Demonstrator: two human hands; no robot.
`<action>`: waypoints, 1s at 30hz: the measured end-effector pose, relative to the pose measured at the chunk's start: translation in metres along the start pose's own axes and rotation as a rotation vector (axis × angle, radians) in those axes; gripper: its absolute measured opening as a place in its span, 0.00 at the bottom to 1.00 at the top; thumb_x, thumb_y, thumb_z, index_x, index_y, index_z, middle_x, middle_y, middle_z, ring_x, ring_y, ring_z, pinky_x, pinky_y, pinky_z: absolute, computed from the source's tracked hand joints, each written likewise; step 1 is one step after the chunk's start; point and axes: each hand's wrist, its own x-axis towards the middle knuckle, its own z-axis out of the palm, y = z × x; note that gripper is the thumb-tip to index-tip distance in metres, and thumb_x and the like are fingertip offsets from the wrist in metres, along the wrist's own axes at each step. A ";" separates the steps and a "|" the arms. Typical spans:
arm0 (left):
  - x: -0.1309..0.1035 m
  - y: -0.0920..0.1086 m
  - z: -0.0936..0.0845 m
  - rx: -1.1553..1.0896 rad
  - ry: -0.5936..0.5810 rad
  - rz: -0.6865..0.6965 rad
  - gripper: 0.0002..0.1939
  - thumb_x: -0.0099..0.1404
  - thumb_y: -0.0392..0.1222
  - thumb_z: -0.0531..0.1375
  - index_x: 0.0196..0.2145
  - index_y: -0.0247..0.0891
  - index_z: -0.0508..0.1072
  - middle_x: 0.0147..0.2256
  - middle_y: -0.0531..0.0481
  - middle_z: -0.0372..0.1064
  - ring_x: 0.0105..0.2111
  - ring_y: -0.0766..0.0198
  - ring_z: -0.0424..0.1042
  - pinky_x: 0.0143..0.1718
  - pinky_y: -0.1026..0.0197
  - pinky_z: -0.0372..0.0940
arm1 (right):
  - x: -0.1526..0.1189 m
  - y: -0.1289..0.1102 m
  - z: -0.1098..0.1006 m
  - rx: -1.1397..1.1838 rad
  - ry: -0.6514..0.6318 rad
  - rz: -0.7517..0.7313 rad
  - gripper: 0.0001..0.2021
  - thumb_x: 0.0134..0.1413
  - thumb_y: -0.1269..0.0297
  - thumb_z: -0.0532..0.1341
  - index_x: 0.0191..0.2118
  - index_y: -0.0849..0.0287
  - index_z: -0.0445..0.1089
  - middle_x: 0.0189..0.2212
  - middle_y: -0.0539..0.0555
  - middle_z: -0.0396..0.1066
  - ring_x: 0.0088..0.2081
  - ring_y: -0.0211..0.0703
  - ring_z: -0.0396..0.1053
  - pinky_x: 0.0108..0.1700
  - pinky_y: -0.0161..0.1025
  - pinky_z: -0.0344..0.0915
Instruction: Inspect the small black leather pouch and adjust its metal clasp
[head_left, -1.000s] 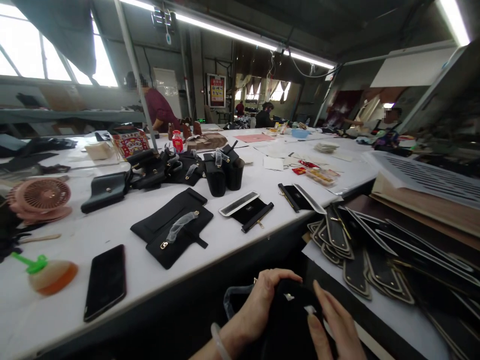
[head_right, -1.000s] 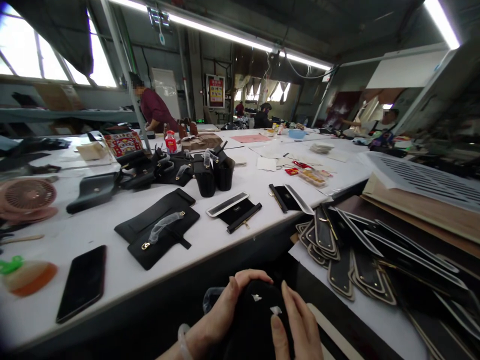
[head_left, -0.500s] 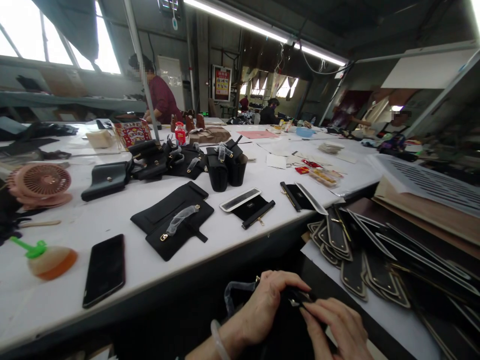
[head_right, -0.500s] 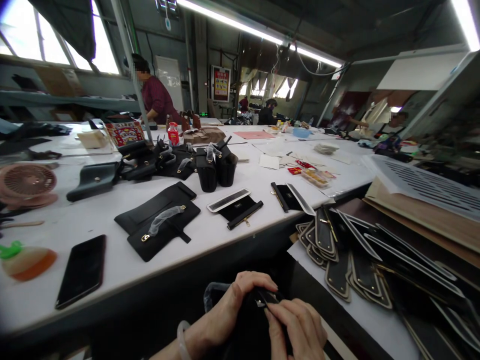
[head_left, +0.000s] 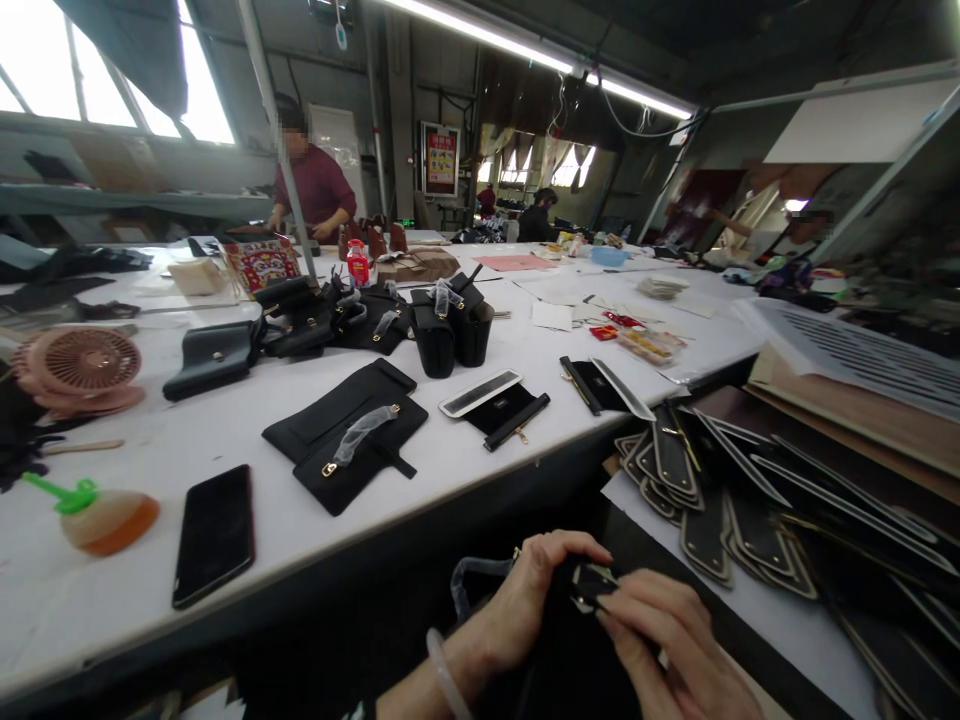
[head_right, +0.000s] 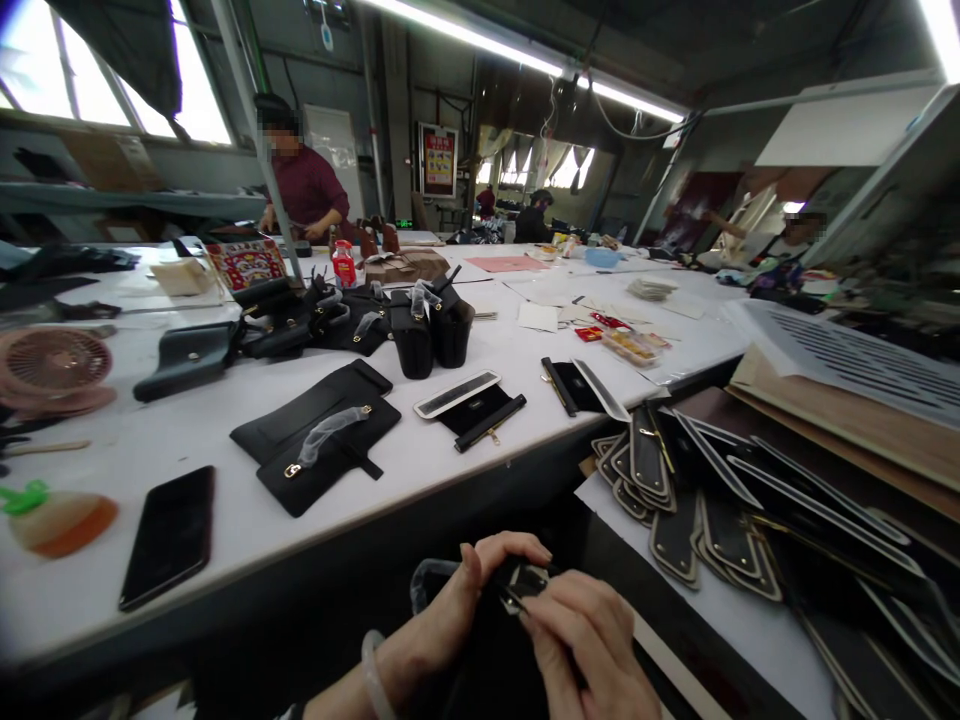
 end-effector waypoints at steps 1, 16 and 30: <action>0.000 0.001 0.000 0.004 -0.004 -0.001 0.46 0.66 0.71 0.30 0.52 0.40 0.75 0.51 0.43 0.70 0.53 0.50 0.65 0.61 0.49 0.54 | 0.001 0.008 -0.001 0.005 -0.001 0.033 0.03 0.62 0.65 0.62 0.40 0.50 0.74 0.38 0.50 0.72 0.44 0.46 0.69 0.46 0.40 0.67; -0.003 -0.003 0.000 -0.093 -0.024 -0.059 0.43 0.67 0.71 0.31 0.54 0.42 0.73 0.52 0.45 0.68 0.57 0.51 0.62 0.64 0.49 0.50 | -0.008 0.013 0.023 0.042 0.158 0.265 0.02 0.62 0.64 0.62 0.38 0.54 0.71 0.39 0.52 0.69 0.44 0.46 0.66 0.48 0.41 0.63; -0.005 0.001 -0.006 -0.061 -0.078 -0.105 0.34 0.56 0.55 0.68 0.58 0.45 0.69 0.55 0.44 0.62 0.58 0.44 0.58 0.63 0.43 0.49 | -0.011 0.014 0.031 0.034 0.164 0.302 0.04 0.61 0.62 0.63 0.37 0.54 0.70 0.40 0.52 0.67 0.45 0.45 0.65 0.47 0.39 0.61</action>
